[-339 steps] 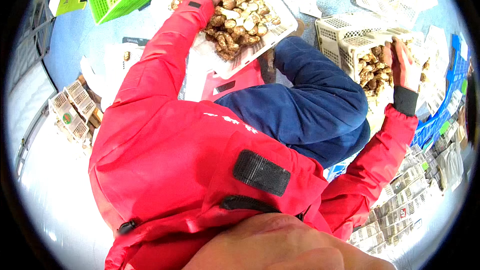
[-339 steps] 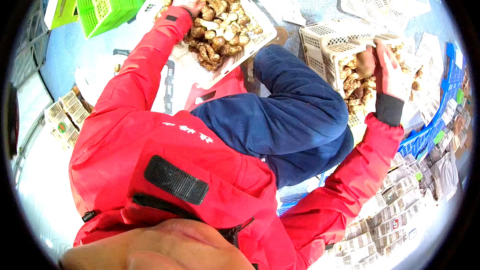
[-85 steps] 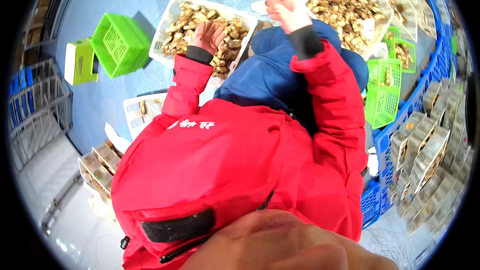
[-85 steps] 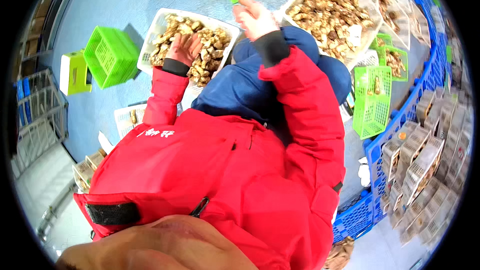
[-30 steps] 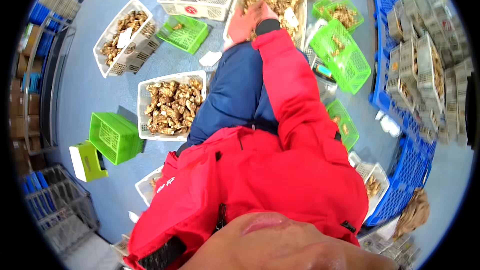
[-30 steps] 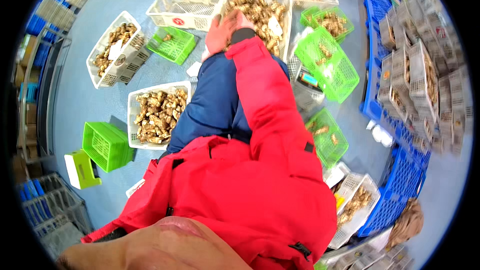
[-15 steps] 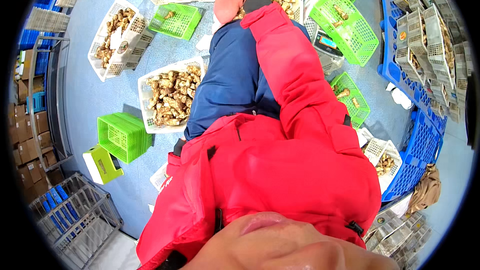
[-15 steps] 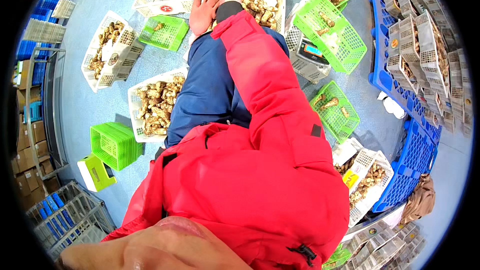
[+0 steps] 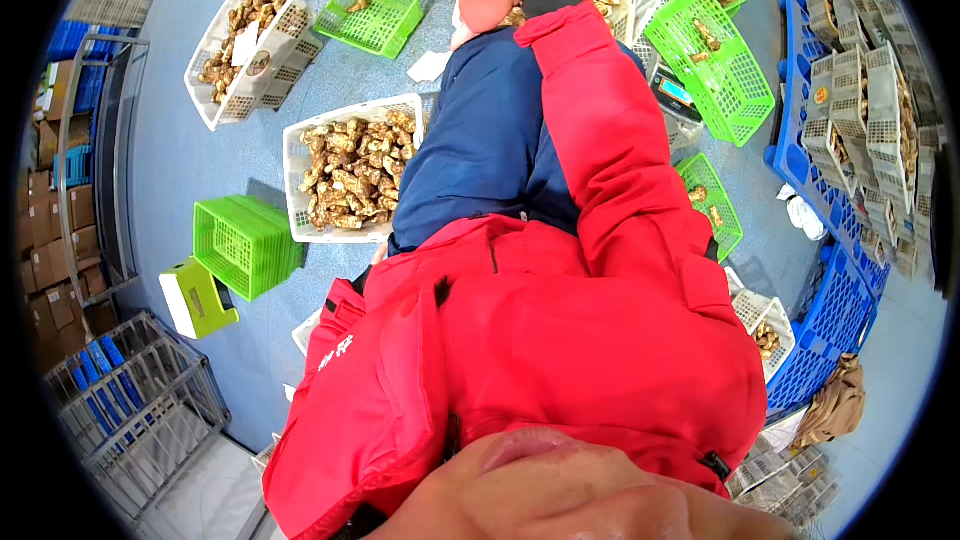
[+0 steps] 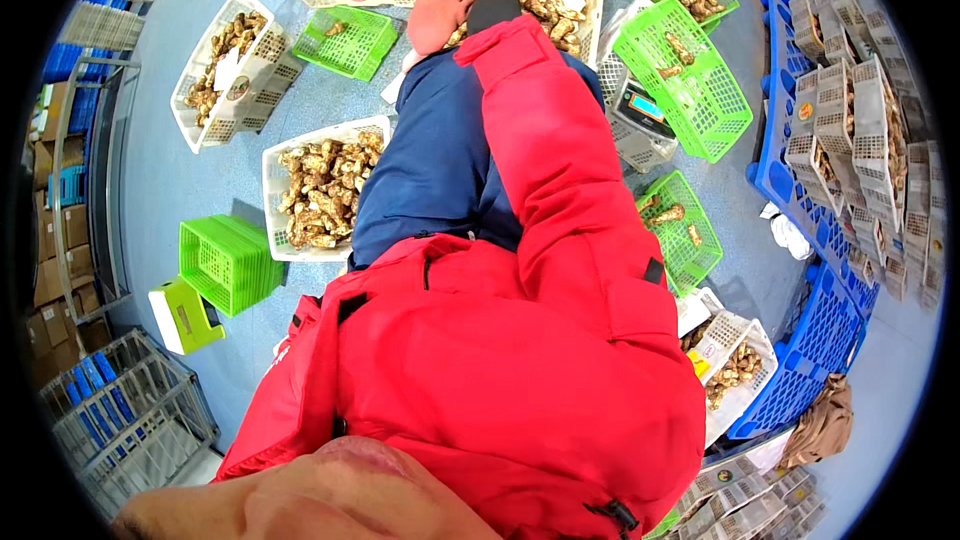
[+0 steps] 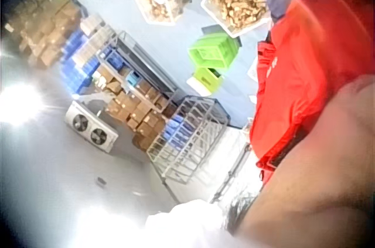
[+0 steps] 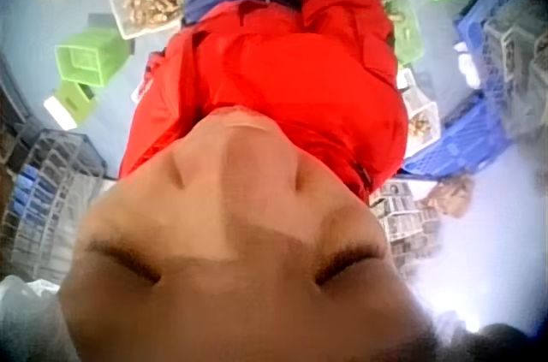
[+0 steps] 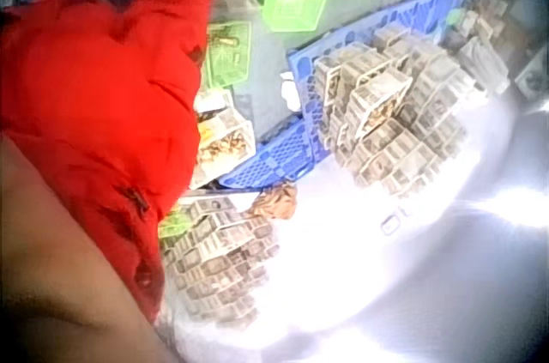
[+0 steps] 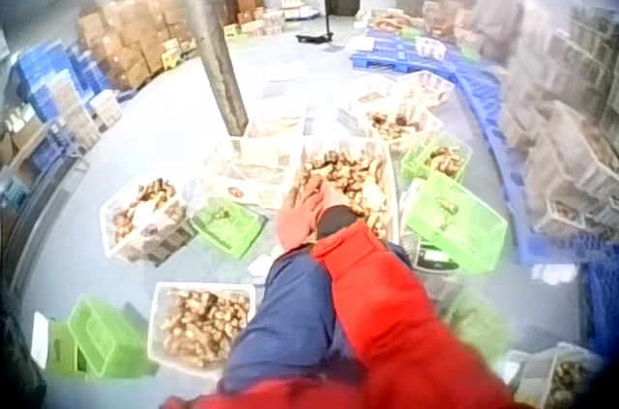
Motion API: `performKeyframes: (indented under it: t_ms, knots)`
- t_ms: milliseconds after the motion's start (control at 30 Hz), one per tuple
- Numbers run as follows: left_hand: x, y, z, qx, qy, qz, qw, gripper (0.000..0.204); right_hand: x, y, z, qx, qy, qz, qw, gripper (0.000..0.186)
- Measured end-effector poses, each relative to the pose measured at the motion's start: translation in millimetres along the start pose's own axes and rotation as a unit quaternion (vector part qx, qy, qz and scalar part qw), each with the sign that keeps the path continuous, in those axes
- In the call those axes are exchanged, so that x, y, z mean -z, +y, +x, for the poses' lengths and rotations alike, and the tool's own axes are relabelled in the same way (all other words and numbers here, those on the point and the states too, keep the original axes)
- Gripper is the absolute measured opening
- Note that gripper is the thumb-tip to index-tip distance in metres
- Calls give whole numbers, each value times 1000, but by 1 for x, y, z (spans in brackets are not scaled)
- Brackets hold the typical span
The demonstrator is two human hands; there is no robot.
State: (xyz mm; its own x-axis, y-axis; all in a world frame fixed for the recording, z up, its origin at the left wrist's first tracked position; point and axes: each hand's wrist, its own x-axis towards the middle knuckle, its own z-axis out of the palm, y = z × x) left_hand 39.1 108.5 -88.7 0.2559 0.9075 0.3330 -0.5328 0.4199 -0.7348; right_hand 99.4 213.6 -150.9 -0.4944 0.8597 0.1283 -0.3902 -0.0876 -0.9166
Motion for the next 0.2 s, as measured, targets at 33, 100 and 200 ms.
performKeyframes:
  t_ms: [33,100,200]
  knots:
    - [-1,-2,9,65,-60,223,971,52,5,1,10,-27,-14,27,999,30]
    - [6,-9,20,101,-101,444,884,55,30,-1,20,-41,-62,-35,997,36]
    - [-5,0,-8,135,-133,386,903,60,-35,-34,-24,-242,29,138,960,59]
